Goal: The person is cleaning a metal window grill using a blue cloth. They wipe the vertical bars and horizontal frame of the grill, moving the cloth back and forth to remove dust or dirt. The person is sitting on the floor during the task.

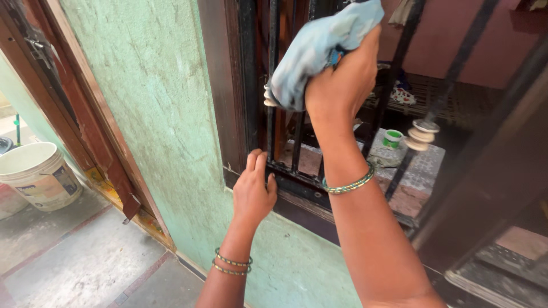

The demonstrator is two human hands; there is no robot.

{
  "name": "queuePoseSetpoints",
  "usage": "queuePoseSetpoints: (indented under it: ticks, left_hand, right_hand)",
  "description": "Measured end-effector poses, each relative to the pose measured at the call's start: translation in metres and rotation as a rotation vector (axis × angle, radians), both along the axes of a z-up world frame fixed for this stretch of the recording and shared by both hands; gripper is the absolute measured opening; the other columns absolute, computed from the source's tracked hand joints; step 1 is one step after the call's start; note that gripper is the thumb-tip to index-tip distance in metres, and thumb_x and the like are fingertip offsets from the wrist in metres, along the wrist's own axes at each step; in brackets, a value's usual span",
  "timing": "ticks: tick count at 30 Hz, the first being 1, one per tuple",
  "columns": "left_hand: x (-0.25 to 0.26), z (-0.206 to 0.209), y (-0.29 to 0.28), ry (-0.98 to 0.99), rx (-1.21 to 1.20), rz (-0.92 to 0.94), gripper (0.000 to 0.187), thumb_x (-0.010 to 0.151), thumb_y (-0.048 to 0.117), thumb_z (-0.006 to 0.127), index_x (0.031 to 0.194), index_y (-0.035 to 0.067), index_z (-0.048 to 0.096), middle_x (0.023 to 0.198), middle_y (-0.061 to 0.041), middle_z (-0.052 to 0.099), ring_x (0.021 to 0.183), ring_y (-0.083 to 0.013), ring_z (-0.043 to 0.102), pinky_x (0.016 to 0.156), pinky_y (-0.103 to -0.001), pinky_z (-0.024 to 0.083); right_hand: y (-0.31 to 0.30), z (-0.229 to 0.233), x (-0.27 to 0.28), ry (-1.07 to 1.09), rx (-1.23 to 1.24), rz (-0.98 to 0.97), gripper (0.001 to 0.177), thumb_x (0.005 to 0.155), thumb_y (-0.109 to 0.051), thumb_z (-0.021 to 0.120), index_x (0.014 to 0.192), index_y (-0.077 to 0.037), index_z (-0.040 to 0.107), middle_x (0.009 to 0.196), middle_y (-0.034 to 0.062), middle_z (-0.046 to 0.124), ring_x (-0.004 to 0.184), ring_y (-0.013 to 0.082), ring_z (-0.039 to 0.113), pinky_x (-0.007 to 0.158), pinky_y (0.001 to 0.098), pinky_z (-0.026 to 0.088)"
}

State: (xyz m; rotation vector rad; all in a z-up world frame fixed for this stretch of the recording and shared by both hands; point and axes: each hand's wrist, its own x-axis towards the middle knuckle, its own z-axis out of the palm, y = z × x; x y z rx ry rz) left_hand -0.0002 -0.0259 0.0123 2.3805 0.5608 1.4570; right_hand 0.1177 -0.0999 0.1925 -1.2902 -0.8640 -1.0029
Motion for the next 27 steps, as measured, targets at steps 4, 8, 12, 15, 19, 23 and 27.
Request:
queuePoseSetpoints:
  ticks: [4,8,12,15,19,23,27]
  left_hand:
    - [0.009,-0.006,0.005,-0.051,0.005,0.006,0.045,0.085,0.005,0.062,0.129,0.001,0.054,0.137,-0.014,0.055,0.103,-0.0383,0.065,0.083,-0.045,0.054]
    - [0.014,-0.008,0.008,-0.068,0.025,0.018,0.044,0.086,0.005,0.062,0.130,0.001,0.054,0.136,-0.014,0.055,0.105,-0.0380,0.065,0.084,-0.044,0.054]
    - [0.008,-0.010,0.006,-0.053,0.011,0.006,0.047,0.085,0.005,0.064,0.131,0.001,0.054,0.140,-0.014,0.054,0.107,-0.0384,0.065,0.085,-0.045,0.054]
    - [0.002,-0.009,0.006,-0.039,0.018,-0.009,0.051,0.084,0.005,0.066,0.133,0.001,0.054,0.143,-0.014,0.054,0.107,-0.0391,0.065,0.086,-0.046,0.053]
    - [-0.003,-0.008,0.005,-0.011,0.027,-0.030,0.053,0.084,0.006,0.068,0.134,0.001,0.052,0.144,-0.014,0.053,0.106,-0.0400,0.065,0.086,-0.046,0.053]
    - [-0.005,-0.007,0.004,0.030,0.016,-0.029,0.054,0.084,0.008,0.070,0.135,0.001,0.051,0.145,-0.014,0.051,0.103,-0.0405,0.065,0.085,-0.047,0.053]
    - [-0.004,-0.014,0.011,0.054,-0.004,-0.039,0.061,0.076,0.006,0.068,0.135,0.002,0.051,0.145,-0.014,0.052,0.101,-0.0409,0.066,0.082,-0.047,0.053]
  right_hand:
    - [-0.003,-0.013,0.009,-0.180,0.029,0.154,0.041,0.102,0.000,0.072,0.132,-0.002,0.044,0.118,0.0149,0.075,0.116,0.0293,0.076,0.102,0.0366,0.058]
    - [-0.013,-0.047,0.004,-0.135,-0.039,0.197,0.064,0.095,-0.009,0.084,0.139,0.003,0.038,0.115,0.0178,0.073,0.115,0.0313,0.076,0.101,0.0375,0.059]
    - [-0.023,-0.103,-0.011,-0.041,-0.112,0.168,0.076,0.084,-0.011,0.085,0.139,0.008,0.036,0.111,0.0215,0.071,0.109,0.0364,0.073,0.093,0.0400,0.057]
    - [-0.030,-0.139,-0.015,0.065,-0.177,0.226,0.066,0.089,-0.009,0.080,0.138,0.006,0.039,0.108,0.0187,0.074,0.109,0.0360,0.076,0.093,0.0395,0.058]
    - [-0.034,-0.165,-0.011,0.107,-0.286,0.074,0.078,0.087,-0.010,0.078,0.147,0.009,0.031,0.131,0.0294,0.059,0.127,0.0453,0.059,0.106,0.0470,0.048]
    - [-0.041,-0.181,-0.030,-0.017,-0.133,0.068,0.098,0.086,-0.009,0.079,0.156,0.010,0.013,0.156,0.0358,0.029,0.147,0.0483,0.038,0.125,0.0534,0.031]
    - [-0.021,-0.166,-0.042,-0.164,0.097,0.253,0.112,0.091,-0.021,0.085,0.159,0.008,0.000,0.159,0.0295,0.029,0.151,0.0413,0.037,0.131,0.0487,0.028]
